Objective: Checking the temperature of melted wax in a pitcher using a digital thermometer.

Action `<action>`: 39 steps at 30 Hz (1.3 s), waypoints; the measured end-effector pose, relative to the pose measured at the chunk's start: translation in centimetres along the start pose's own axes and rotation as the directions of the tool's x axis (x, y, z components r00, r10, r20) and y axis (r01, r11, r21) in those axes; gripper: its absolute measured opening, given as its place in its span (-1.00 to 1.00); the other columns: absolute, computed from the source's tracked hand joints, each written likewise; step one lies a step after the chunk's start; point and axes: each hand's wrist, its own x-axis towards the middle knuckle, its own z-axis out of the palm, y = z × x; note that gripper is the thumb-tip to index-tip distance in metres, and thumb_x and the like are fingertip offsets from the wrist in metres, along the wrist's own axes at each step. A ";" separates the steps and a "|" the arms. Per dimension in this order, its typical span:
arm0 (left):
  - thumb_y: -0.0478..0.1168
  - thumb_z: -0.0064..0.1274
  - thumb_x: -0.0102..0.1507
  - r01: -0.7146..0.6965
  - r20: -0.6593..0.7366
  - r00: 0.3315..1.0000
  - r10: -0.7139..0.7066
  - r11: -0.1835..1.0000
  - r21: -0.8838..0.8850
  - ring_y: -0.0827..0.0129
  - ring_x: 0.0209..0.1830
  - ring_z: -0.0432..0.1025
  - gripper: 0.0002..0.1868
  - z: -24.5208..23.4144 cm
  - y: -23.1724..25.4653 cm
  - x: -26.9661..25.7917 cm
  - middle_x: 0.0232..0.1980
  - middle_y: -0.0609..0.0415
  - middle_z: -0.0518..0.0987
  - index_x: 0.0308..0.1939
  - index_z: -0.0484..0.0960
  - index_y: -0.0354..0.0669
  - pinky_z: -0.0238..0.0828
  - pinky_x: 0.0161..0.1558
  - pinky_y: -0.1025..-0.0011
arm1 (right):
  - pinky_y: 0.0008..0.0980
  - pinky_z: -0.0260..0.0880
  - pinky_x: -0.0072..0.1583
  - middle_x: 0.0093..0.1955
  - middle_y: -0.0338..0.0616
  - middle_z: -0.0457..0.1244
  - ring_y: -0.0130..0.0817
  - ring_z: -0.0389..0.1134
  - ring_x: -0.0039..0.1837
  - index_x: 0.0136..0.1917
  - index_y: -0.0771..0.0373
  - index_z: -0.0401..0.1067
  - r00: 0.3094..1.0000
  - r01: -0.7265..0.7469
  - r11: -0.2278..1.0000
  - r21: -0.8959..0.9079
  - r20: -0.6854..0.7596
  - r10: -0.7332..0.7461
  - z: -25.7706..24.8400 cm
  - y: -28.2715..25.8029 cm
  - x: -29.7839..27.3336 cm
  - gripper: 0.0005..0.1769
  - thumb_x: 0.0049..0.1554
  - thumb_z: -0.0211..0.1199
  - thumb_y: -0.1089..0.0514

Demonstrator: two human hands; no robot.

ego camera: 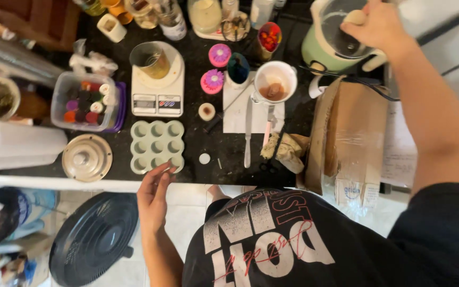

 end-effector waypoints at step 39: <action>-0.31 0.54 0.17 -0.819 0.210 0.574 0.791 0.556 0.141 0.13 0.49 0.37 0.23 0.0 -2.0 27.2 0.35 -0.07 0.54 0.61 -0.16 -0.05 0.20 0.59 0.03 | -0.44 0.17 -0.13 -0.44 -0.33 0.25 -0.52 0.17 -0.33 0.03 0.11 0.57 0.922 -0.379 0.729 0.571 0.305 0.240 -1.0 -40.2 -33.1 -0.77 0.16 0.38 -0.01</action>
